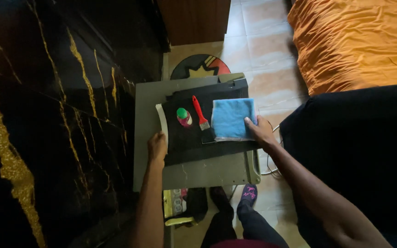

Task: The recorder cleans a computer fan component and then repairs or installs a wall fixture using glue.

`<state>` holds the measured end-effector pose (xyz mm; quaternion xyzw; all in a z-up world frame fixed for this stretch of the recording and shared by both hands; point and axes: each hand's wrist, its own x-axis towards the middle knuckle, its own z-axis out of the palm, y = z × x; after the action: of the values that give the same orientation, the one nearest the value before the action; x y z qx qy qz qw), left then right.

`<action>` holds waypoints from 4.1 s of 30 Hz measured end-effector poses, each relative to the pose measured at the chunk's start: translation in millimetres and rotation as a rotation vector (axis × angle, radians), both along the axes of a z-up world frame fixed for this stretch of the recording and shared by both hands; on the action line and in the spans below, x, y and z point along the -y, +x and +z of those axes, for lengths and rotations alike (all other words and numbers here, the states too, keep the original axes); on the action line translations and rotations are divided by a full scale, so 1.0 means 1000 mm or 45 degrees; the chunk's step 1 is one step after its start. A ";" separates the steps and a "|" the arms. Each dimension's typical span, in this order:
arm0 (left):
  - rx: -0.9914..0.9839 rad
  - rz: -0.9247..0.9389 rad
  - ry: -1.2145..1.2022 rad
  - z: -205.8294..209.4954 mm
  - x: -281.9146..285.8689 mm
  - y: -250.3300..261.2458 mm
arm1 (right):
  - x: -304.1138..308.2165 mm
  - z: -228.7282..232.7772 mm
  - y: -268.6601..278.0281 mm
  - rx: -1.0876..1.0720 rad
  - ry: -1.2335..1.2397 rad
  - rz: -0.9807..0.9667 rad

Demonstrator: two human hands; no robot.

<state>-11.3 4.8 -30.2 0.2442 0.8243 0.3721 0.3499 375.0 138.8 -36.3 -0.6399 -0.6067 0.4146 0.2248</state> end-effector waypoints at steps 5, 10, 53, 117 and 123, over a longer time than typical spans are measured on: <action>-0.048 -0.048 -0.102 0.010 -0.002 0.001 | 0.009 0.011 -0.005 0.016 -0.008 0.001; -0.143 -0.145 -0.177 -0.013 -0.015 -0.013 | 0.015 0.022 -0.008 -0.138 -0.070 -0.033; 0.061 0.070 0.149 -0.051 -0.061 -0.035 | -0.019 0.006 -0.002 -0.801 -0.590 0.078; 0.526 -0.261 0.503 0.031 -0.071 0.322 | 0.089 0.146 0.368 -1.385 -0.214 -0.270; 0.471 -0.420 0.478 0.012 -0.088 0.382 | 0.128 0.172 0.411 -1.015 -0.193 -0.554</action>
<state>371.0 92.5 -18.4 0.3632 0.6127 0.4942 0.4986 785.6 10.8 136.1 -0.5578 -0.2923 0.6147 0.4750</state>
